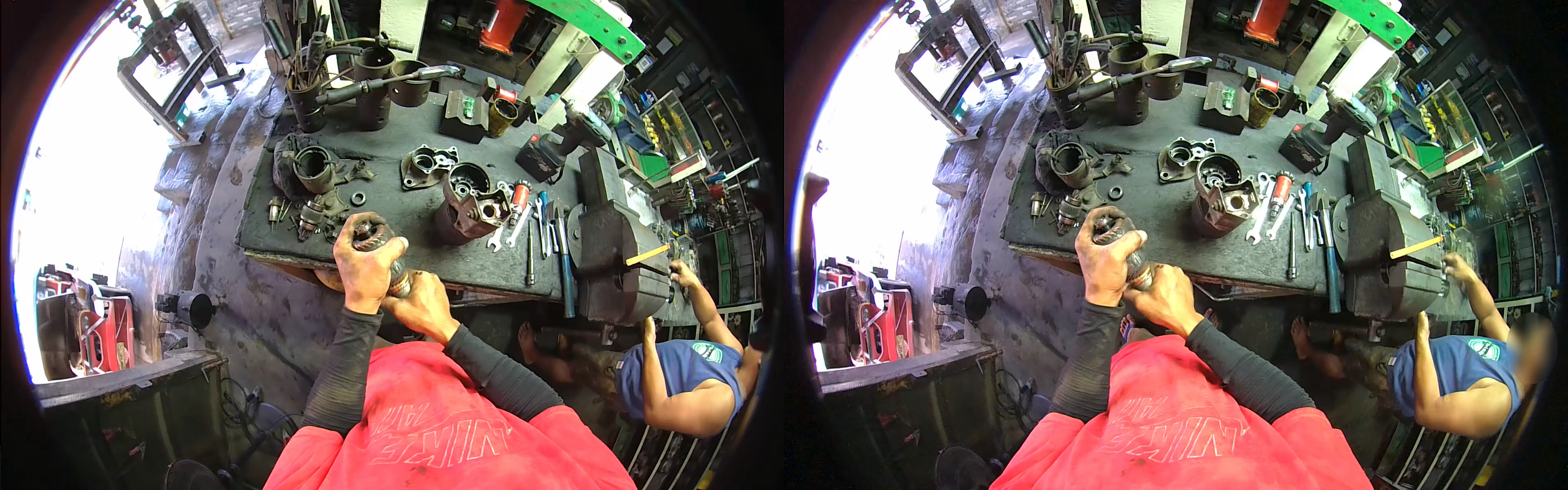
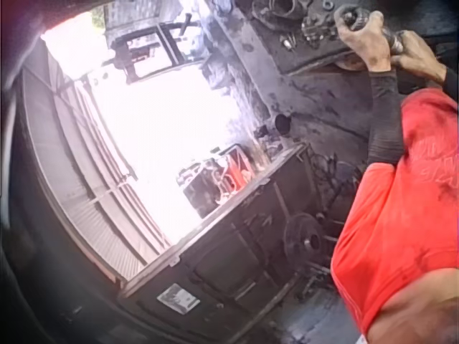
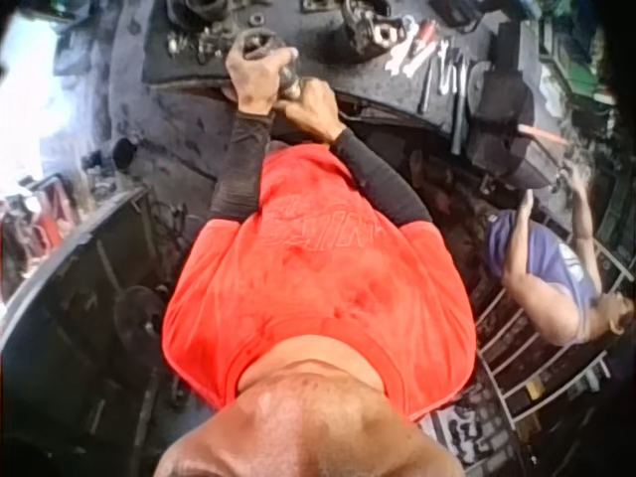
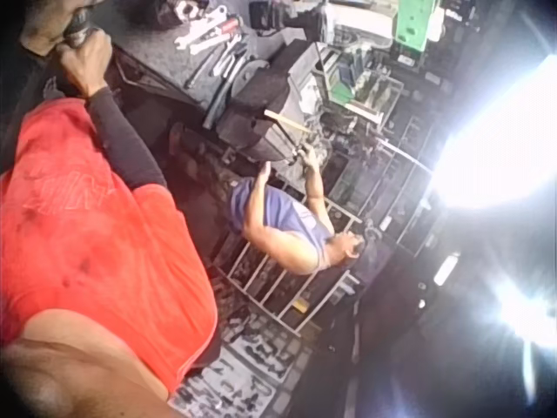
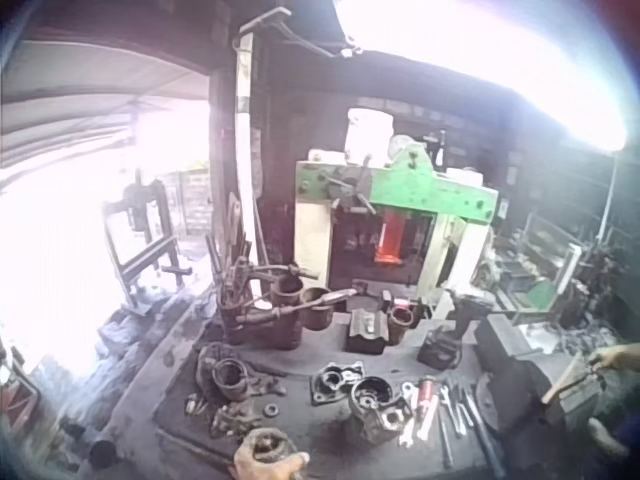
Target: The person uses a wooden stick to scrape and clean the interior of a cylindrical metal housing. They then use a spray can to apply lubricant to a cylindrical component and a gear assembly, rotating the parts to distribute the spray. Finally, they handle and rotate a gear assembly to inspect it.
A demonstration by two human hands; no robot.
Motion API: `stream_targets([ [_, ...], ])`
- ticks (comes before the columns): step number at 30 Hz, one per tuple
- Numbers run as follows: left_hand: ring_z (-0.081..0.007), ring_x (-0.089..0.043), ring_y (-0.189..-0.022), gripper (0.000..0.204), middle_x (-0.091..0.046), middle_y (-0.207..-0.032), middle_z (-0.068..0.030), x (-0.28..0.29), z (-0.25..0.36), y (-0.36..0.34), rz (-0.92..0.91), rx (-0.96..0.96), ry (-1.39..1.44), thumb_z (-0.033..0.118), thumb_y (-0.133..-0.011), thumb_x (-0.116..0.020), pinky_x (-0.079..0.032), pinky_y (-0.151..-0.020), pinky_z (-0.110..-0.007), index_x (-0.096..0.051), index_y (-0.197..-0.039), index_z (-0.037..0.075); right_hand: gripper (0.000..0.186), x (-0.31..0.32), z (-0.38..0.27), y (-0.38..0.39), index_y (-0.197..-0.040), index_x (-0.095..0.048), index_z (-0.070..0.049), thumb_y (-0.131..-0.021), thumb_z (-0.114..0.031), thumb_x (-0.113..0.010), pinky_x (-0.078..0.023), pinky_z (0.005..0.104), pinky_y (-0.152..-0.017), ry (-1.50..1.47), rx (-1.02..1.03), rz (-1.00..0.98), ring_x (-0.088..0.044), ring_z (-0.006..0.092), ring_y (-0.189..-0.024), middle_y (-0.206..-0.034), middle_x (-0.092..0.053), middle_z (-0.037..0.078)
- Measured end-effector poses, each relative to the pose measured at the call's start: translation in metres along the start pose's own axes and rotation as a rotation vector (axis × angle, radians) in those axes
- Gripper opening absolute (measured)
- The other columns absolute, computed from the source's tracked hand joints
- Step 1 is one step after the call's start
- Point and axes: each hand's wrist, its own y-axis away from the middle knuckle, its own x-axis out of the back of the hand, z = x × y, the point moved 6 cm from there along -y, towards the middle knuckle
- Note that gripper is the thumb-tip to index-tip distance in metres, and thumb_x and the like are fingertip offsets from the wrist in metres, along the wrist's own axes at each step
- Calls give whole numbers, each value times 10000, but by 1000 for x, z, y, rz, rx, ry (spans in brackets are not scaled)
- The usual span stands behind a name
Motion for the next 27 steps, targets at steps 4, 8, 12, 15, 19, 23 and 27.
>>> stream_targets([
  [4,-262,-684,-817,470,-635,-945,-137,-19,7,12,-553,502,1107,-35,-755,-737,-608,-725,-423,-580,-1189,49,60,-22,-28,21,-850,-743,-39,-832,-64,-795,-544,311,-635,-1083,-210,-587,-683,148,-664,-762,-730,39],
  [8,-202,-656,-764,413,-651,-926,-85,-16,10,-2,-383,259,583,20,-744,-794,-567,-724,-365,-627,-1119,65,165,-17,-19,8,-782,-713,-37,-800,-170,-810,-554,386,-620,-699,-207,-299,-705,223,-638,-703,-726,97],
  [12,-105,-603,-778,323,-646,-874,-3,3,16,-12,121,-27,-4,-36,-699,-830,-516,-736,-272,-694,-983,37,279,4,-23,-15,-886,-734,22,-754,-214,-803,-557,479,-679,40,118,268,-736,392,-706,-779,-717,262],
  [15,-167,-675,-806,381,-690,-918,-66,1,4,-9,-109,93,209,-72,-720,-788,-582,-731,-320,-663,-1066,28,288,-13,-7,-11,-949,-735,18,-789,-186,-861,-560,410,-650,-150,-60,-4,-727,225,-682,-765,-749,114],
  [19,-235,-663,-835,481,-602,-986,-140,-10,-4,1,-563,358,1073,29,-774,-727,-589,-763,-398,-549,-1218,82,134,-29,-17,19,-922,-692,-10,-843,-61,-788,-563,304,-675,-1143,-195,-526,-696,158,-758,-843,-715,49],
  [23,-239,-680,-814,453,-627,-977,-143,-20,-1,3,-673,306,1185,62,-803,-720,-595,-735,-394,-555,-1225,63,143,-35,-14,14,-861,-687,-35,-843,-129,-794,-551,346,-640,-944,-195,-534,-705,173,-725,-779,-708,62],
  [27,-125,-625,-793,348,-626,-885,-21,-4,-20,-5,78,234,284,-39,-751,-814,-548,-733,-287,-651,-1048,39,313,-6,-7,-16,-845,-723,25,-772,-272,-790,-567,522,-676,16,31,239,-711,476,-730,-773,-704,300],
])
